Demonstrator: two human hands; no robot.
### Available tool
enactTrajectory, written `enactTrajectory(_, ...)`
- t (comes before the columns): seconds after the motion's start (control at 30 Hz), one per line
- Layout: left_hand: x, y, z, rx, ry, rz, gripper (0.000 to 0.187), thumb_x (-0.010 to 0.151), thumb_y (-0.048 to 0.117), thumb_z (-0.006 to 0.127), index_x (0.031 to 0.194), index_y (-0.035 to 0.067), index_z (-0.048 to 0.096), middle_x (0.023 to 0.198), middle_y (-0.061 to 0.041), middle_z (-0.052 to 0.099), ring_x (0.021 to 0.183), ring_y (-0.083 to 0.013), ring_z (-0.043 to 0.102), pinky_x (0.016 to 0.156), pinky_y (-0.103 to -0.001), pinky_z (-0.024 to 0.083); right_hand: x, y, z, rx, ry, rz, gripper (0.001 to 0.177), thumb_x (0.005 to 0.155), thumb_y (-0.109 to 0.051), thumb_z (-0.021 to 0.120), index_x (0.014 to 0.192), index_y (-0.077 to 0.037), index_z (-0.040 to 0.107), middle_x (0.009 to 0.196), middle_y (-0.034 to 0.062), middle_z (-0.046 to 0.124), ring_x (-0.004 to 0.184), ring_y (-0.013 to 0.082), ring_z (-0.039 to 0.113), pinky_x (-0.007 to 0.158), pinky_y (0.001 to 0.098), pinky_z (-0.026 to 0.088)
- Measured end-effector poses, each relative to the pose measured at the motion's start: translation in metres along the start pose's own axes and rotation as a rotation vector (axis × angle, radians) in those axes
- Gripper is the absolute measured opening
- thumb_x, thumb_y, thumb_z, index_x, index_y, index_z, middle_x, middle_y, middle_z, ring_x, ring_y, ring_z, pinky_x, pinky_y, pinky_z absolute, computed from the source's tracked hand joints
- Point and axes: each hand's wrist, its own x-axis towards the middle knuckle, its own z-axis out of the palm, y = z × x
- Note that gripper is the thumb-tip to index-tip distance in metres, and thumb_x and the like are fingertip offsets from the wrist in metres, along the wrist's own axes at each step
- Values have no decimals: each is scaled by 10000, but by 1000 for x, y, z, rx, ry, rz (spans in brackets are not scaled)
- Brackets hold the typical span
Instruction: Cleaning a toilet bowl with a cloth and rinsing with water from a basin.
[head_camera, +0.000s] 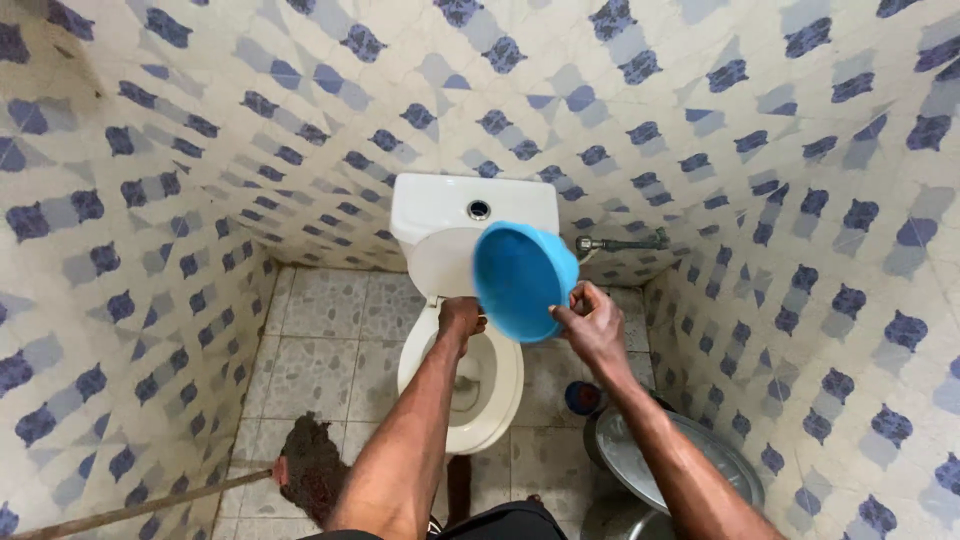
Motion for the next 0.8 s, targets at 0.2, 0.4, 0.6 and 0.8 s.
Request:
enactTrajectory(0.2,-48,45,-4,70,-1,89,97,926,79,608,835,58,635,696,-45,595,500,-128,461,429,-294,363,13,-4,-10,-12,-182,56,174,810,-136,728,938,-69,631,836,204,739,721,279,709,638,438,628)
enactTrajectory(0.4,11,0,-24,-161,-124,25,117,882,46,594,768,41,619,640,-76,594,432,-136,403,406,-286,293,-2,-32,-17,-87,-51,-410,235,697,1,709,916,38,632,1449,340,492,1009,347,740,699,486,616)
enactTrajectory(0.6,33,-2,7,-172,-309,153,157,904,46,579,748,35,590,647,-88,589,429,-145,417,397,-299,279,-1,9,-19,-136,55,-622,123,778,40,670,843,17,569,1380,305,596,1419,426,530,863,462,609)
enactTrajectory(0.8,-23,33,72,243,-121,80,191,915,70,649,745,-1,700,671,-74,643,475,-139,494,419,-339,356,-10,46,-60,-149,149,-12,499,777,-97,736,1258,-46,612,1152,194,578,707,216,654,658,400,550)
